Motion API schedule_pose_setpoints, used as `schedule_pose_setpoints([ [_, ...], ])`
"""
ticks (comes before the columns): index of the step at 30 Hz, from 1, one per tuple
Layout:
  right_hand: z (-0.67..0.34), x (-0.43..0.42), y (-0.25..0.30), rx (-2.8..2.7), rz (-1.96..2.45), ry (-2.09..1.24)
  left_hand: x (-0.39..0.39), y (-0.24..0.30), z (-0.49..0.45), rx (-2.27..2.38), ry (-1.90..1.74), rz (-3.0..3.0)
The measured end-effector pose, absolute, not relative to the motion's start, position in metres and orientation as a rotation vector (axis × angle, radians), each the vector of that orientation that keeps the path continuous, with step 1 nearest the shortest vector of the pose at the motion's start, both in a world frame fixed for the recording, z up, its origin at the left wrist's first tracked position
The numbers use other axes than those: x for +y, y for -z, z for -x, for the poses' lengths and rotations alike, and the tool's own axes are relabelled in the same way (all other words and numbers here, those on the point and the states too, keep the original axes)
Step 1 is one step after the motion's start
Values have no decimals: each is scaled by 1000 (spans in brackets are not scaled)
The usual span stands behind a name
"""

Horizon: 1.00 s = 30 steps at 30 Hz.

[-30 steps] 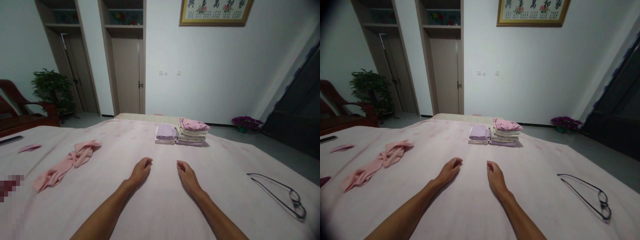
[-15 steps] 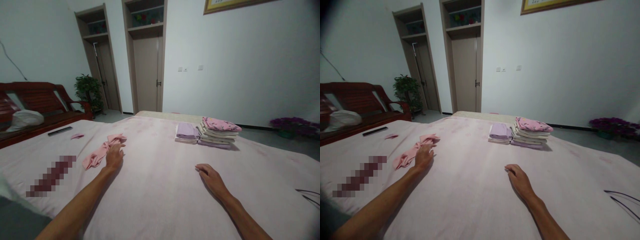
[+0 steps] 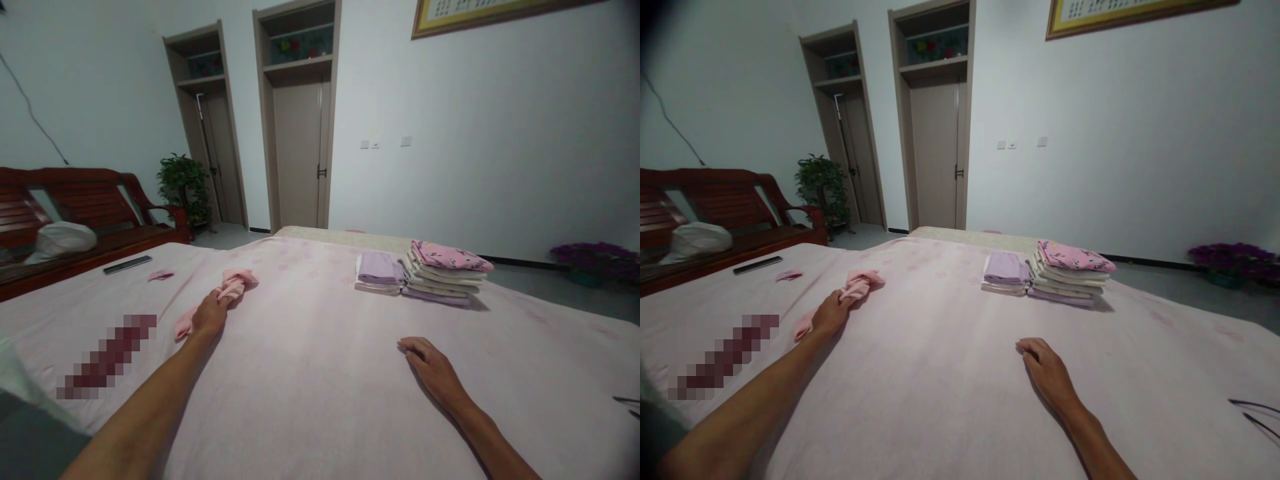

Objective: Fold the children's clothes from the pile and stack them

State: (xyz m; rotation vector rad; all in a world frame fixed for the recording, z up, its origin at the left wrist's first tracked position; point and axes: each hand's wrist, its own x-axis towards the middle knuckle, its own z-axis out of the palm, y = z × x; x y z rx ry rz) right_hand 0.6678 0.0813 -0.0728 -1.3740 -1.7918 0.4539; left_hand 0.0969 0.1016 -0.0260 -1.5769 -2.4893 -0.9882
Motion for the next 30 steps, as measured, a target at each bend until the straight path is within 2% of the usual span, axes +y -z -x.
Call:
schedule_pose_setpoints([
  [6,-667,84,71,-1794,1374,-475,109,6,-160,-2237,1349,1806],
  [10,-667,83,70,-1786,1364,-480,82,12,-243,-1867,1474,2300],
  [12,-666,81,70,-1767,1367,-493,59,17,-287,-1478,1355,2799],
  [17,-665,78,68,-1724,1394,-530,16,25,-359,-807,877,3374],
  [20,-663,76,64,-1724,1369,-567,17,35,-361,-930,1021,3281],
  [25,-655,66,56,-1791,1282,-586,45,54,-321,-1527,1498,2498],
  [30,-646,54,50,-1994,1211,-449,67,67,-299,-1669,1340,2276],
])
